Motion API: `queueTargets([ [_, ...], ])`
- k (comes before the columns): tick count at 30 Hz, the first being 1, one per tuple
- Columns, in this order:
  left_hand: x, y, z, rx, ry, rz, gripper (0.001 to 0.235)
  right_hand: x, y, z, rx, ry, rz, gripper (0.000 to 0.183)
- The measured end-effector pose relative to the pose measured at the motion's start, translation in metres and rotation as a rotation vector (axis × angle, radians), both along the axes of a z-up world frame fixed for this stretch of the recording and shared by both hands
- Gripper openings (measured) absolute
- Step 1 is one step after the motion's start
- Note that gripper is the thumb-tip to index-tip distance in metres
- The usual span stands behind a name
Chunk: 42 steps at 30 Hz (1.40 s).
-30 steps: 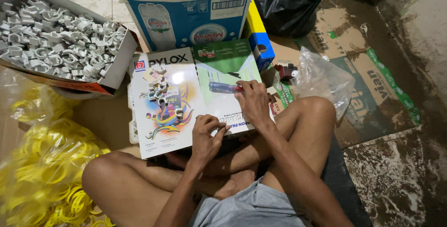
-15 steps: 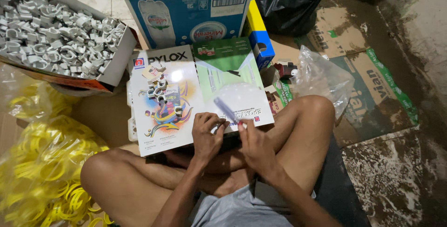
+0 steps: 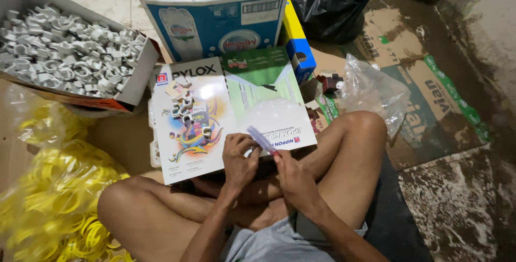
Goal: The person sits on the floor and repeatedly picks up small white plastic electrical components and metal screws, then uses a screwdriver to fasten them together. The person handles the components one at a time, placing the assembled units on a cardboard box in front of them.
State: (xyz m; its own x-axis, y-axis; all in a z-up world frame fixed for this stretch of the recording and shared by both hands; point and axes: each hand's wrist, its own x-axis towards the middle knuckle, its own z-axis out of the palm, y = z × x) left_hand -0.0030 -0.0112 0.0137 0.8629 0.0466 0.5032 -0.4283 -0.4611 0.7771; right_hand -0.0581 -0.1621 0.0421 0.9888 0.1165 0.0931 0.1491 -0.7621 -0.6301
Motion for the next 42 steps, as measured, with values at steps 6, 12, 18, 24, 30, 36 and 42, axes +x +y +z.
queueTargets([
  [6, 0.001, -0.002, 0.001, -0.005, -0.007, 0.021, 0.006, -0.009, -0.001, 0.033, 0.211, -0.208, -0.028, 0.030],
  [12, 0.000, 0.000, 0.000, 0.017, -0.021, 0.002, 0.007, -0.007, -0.001, -0.001, 0.019, -0.167, 0.066, 0.025],
  [18, -0.001, -0.003, 0.001, 0.017, 0.019, 0.028, 0.006, -0.011, -0.004, 0.015, 0.184, -0.201, 0.006, 0.030],
  [24, 0.001, -0.001, -0.008, 0.023, -0.007, 0.015, 0.010, -0.007, -0.002, -0.001, 0.080, 0.008, 0.017, 0.020],
  [30, 0.000, -0.001, -0.001, 0.026, -0.035, 0.014, 0.008, -0.010, 0.000, 0.005, 0.221, -0.166, -0.032, 0.029],
  [36, 0.000, 0.000, 0.002, 0.067, -0.036, -0.003, 0.014, -0.003, -0.001, -0.004, 0.086, 0.135, 0.035, 0.022],
  [42, -0.001, -0.002, 0.006, 0.027, -0.008, 0.021, 0.006, -0.015, -0.004, -0.006, 0.272, -0.193, -0.052, 0.029],
])
